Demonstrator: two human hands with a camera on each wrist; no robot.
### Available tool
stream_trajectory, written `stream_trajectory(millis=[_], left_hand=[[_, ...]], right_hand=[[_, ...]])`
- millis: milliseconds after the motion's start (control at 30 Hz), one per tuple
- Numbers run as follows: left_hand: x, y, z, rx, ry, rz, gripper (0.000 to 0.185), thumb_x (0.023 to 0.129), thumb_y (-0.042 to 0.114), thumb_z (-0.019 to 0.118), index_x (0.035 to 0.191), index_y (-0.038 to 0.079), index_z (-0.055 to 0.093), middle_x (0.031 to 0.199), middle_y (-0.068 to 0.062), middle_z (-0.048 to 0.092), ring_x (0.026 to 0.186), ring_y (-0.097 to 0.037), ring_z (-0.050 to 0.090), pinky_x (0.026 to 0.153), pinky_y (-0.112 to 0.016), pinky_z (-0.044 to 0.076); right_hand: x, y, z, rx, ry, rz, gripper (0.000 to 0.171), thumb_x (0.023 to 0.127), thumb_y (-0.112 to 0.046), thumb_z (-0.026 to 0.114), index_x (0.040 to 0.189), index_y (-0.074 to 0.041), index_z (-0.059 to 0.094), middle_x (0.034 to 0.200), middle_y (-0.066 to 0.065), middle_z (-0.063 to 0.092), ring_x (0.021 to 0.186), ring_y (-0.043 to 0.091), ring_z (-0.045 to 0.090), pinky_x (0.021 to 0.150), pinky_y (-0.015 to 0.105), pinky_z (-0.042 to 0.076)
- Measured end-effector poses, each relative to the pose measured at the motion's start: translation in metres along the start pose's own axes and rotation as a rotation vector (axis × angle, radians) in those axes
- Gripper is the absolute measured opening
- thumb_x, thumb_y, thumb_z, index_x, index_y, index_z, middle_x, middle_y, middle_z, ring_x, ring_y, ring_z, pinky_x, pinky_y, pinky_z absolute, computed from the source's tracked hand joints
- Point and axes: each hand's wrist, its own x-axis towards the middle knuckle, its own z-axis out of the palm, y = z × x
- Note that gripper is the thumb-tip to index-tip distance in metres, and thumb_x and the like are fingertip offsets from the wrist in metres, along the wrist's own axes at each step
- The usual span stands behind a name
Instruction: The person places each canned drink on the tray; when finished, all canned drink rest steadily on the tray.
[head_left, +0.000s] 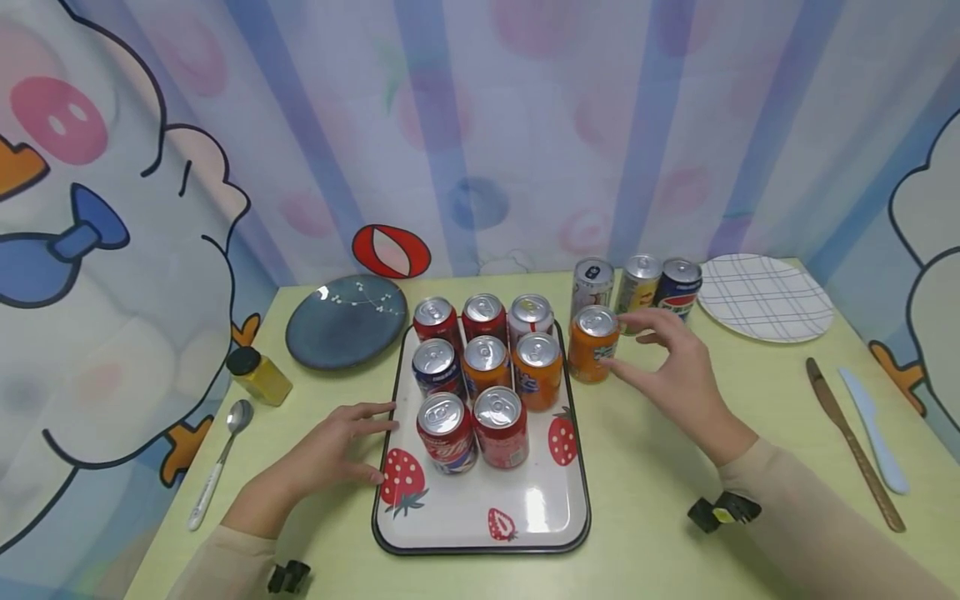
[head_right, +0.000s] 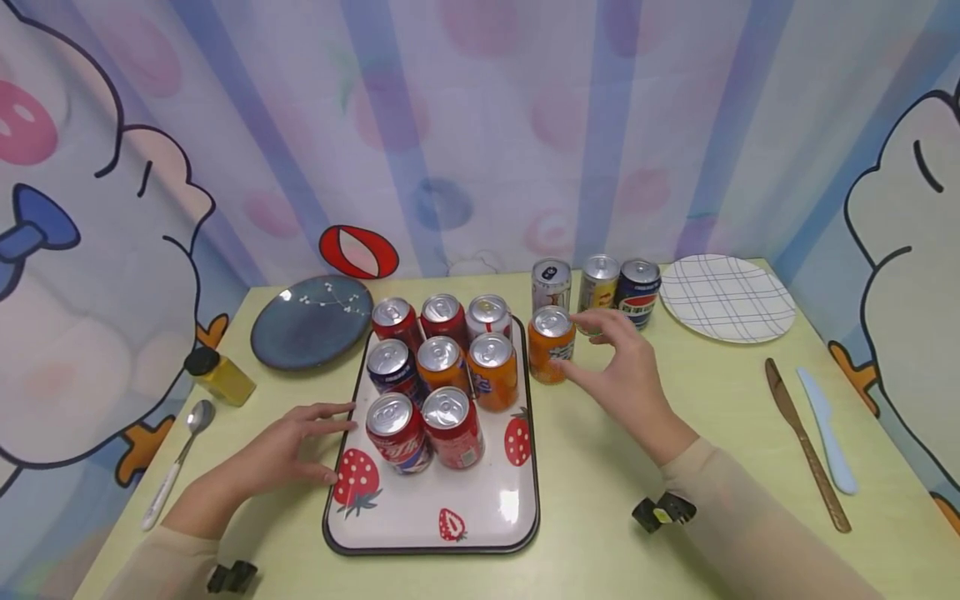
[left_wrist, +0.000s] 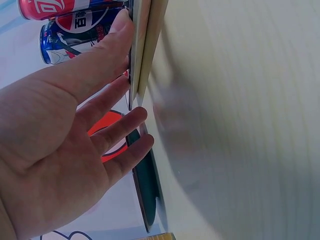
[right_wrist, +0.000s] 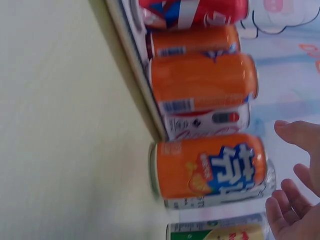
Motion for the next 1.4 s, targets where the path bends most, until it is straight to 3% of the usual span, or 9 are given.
stream_trajectory(millis=[300, 733, 867, 1033, 1100, 1267, 1400], left_hand=[[-0.002, 0.001, 0.003, -0.009, -0.009, 0.002, 0.070, 0.075, 0.030, 0.093, 0.139, 0.020, 0.067, 0.159, -0.007, 0.049, 0.146, -0.044, 0.040, 0.118, -0.066, 0.037], [-0.002, -0.001, 0.004, 0.004, 0.006, 0.029, 0.070, 0.075, 0.029, 0.093, 0.139, 0.018, 0.067, 0.159, -0.008, 0.049, 0.146, -0.044, 0.041, 0.117, -0.065, 0.037], [-0.003, -0.002, 0.005, -0.003, 0.005, 0.023, 0.070, 0.075, 0.030, 0.093, 0.139, 0.019, 0.067, 0.159, -0.007, 0.049, 0.146, -0.043, 0.040, 0.117, -0.065, 0.037], [-0.003, -0.002, 0.005, -0.003, 0.005, 0.026, 0.070, 0.075, 0.030, 0.093, 0.139, 0.018, 0.067, 0.159, -0.007, 0.049, 0.146, -0.043, 0.040, 0.118, -0.065, 0.037], [-0.004, -0.002, 0.004, 0.004, 0.010, 0.033, 0.070, 0.075, 0.030, 0.093, 0.139, 0.018, 0.067, 0.159, -0.008, 0.049, 0.146, -0.044, 0.041, 0.118, -0.066, 0.037], [-0.003, -0.001, 0.000, 0.006, 0.017, 0.040, 0.070, 0.075, 0.028, 0.093, 0.139, 0.017, 0.067, 0.159, -0.008, 0.049, 0.146, -0.044, 0.041, 0.118, -0.066, 0.037], [-0.001, -0.002, 0.000, 0.000, 0.012, 0.036, 0.071, 0.075, 0.030, 0.093, 0.140, 0.018, 0.067, 0.159, -0.008, 0.048, 0.146, -0.044, 0.040, 0.117, -0.066, 0.037]], right_hand=[[0.013, 0.026, 0.008, 0.057, -0.073, 0.113, 0.071, 0.078, -0.013, 0.092, 0.138, 0.001, 0.058, 0.134, 0.019, 0.060, 0.117, 0.039, 0.061, 0.102, 0.055, 0.053], [0.019, 0.032, 0.021, 0.053, -0.104, 0.113, 0.062, 0.078, -0.014, 0.091, 0.131, 0.001, 0.063, 0.123, 0.020, 0.069, 0.107, 0.039, 0.072, 0.096, 0.056, 0.057], [0.009, 0.031, 0.019, 0.035, -0.070, 0.122, 0.062, 0.075, -0.015, 0.093, 0.129, -0.001, 0.064, 0.123, 0.016, 0.069, 0.107, 0.035, 0.071, 0.094, 0.049, 0.058], [-0.009, 0.025, 0.012, 0.004, -0.017, 0.046, 0.060, 0.070, -0.010, 0.094, 0.123, -0.002, 0.068, 0.116, 0.012, 0.071, 0.102, 0.027, 0.071, 0.090, 0.018, 0.056], [-0.015, 0.018, 0.008, 0.009, -0.006, 0.020, 0.060, 0.069, -0.008, 0.095, 0.122, -0.003, 0.068, 0.115, 0.010, 0.071, 0.100, 0.016, 0.070, 0.089, 0.011, 0.053], [-0.029, -0.009, 0.001, 0.112, -0.026, -0.018, 0.065, 0.066, -0.005, 0.097, 0.124, -0.009, 0.069, 0.115, 0.004, 0.073, 0.100, -0.003, 0.065, 0.092, 0.013, 0.054], [-0.039, -0.030, 0.003, 0.203, -0.071, -0.039, 0.065, 0.066, -0.004, 0.097, 0.125, -0.012, 0.069, 0.116, 0.001, 0.073, 0.104, 0.000, 0.067, 0.094, 0.013, 0.053]])
